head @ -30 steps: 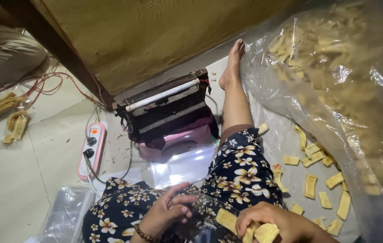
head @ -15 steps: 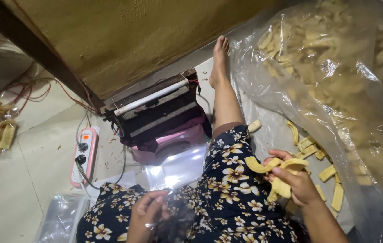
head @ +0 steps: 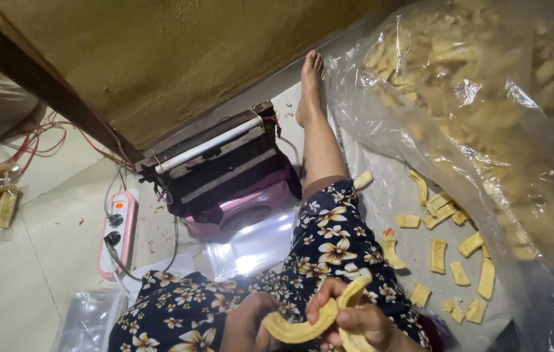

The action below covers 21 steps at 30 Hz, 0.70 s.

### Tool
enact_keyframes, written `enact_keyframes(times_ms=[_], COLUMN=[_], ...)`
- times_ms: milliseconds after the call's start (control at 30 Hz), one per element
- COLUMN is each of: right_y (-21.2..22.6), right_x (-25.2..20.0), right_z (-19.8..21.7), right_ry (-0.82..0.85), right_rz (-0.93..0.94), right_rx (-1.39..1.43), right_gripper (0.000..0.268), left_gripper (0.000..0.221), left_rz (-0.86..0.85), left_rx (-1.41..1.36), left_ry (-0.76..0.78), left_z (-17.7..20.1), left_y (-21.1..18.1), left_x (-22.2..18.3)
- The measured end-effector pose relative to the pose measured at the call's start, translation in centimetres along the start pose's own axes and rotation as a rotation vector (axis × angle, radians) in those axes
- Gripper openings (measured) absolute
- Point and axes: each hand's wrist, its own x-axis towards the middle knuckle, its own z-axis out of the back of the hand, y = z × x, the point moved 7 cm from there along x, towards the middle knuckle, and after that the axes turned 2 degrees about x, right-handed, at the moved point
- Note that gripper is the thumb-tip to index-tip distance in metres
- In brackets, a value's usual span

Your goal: Packing small snack items into individual plastic bags by hand while sitting on the floor.

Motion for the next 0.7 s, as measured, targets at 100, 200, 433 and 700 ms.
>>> enact_keyframes(times_ms=[100,200,433,700], right_y=[-0.8,-0.6,-0.5,0.9], right_x=[0.0,-0.1,0.7,0.0], right_z=[1.0,2.6,1.5,3.6], right_ry=[-0.12,-0.349,-0.376,-0.383], right_rz=[0.007,0.006,-0.008,0.108], right_rx=[0.046,-0.144,-0.616,-0.137], right_gripper=[0.03,0.03,0.028,0.032], left_gripper=[0.017,0.036,0.044,0.035], left_rz=[-0.204,-0.106,-0.126,-0.232], left_rx=[0.211,0.331,0.485,0.369], left_ry=[-0.068,-0.164,-0.086,-0.201], left_z=[0.1,0.3,-2.7,0.9], left_y=[-2.4,-2.3,-2.9,-4.9], left_x=[0.0,-0.1,-0.9,-0.6])
